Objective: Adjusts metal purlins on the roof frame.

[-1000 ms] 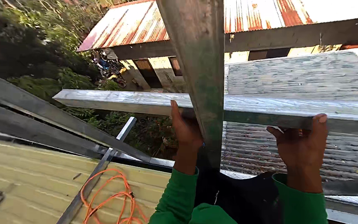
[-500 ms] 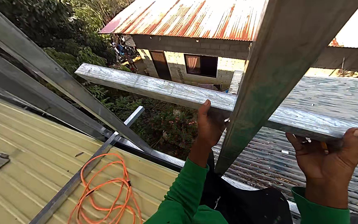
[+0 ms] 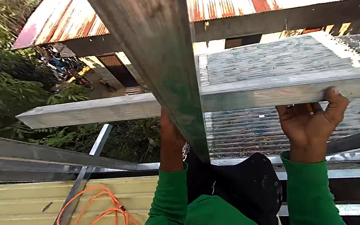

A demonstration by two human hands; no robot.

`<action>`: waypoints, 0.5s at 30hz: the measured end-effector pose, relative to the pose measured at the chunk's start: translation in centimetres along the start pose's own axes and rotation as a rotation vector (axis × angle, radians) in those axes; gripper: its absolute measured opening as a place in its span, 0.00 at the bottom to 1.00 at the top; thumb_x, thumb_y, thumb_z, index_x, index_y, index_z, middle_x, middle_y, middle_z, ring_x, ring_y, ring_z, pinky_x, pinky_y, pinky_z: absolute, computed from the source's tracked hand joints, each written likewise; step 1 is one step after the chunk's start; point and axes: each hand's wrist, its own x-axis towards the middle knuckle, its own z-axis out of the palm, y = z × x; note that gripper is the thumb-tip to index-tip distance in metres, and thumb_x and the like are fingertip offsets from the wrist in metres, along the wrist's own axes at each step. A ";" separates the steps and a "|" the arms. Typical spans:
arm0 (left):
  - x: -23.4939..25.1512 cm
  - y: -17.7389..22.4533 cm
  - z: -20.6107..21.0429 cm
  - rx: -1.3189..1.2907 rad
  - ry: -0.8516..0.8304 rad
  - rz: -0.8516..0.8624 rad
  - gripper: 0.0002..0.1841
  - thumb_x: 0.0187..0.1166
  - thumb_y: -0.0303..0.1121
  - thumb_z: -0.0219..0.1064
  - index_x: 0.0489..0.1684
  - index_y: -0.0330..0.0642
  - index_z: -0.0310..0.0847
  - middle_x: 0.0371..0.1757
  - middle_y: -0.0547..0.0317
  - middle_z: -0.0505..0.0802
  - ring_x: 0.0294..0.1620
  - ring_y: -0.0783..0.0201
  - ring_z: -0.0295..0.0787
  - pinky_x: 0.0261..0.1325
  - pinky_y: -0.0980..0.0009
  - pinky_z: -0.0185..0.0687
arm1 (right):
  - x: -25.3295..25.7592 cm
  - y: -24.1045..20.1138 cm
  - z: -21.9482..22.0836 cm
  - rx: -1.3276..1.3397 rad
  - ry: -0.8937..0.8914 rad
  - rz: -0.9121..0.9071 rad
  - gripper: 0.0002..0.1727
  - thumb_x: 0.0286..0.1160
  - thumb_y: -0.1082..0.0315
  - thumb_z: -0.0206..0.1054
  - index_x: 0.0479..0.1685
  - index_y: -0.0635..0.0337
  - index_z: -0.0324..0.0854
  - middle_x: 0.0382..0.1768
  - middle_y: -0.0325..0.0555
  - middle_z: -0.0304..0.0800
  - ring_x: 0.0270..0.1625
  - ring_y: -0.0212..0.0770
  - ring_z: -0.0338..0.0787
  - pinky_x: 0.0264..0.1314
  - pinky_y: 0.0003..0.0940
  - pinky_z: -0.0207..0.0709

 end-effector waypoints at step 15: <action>-2.2 0.1 1.4 0.074 0.132 0.005 0.19 0.89 0.55 0.54 0.52 0.57 0.87 0.45 0.63 0.97 0.47 0.68 0.96 0.49 0.64 0.95 | -2.0 2.0 1.4 0.088 -0.071 0.029 0.25 0.86 0.36 0.49 0.67 0.40 0.72 0.60 0.42 0.87 0.64 0.47 0.90 0.64 0.58 0.85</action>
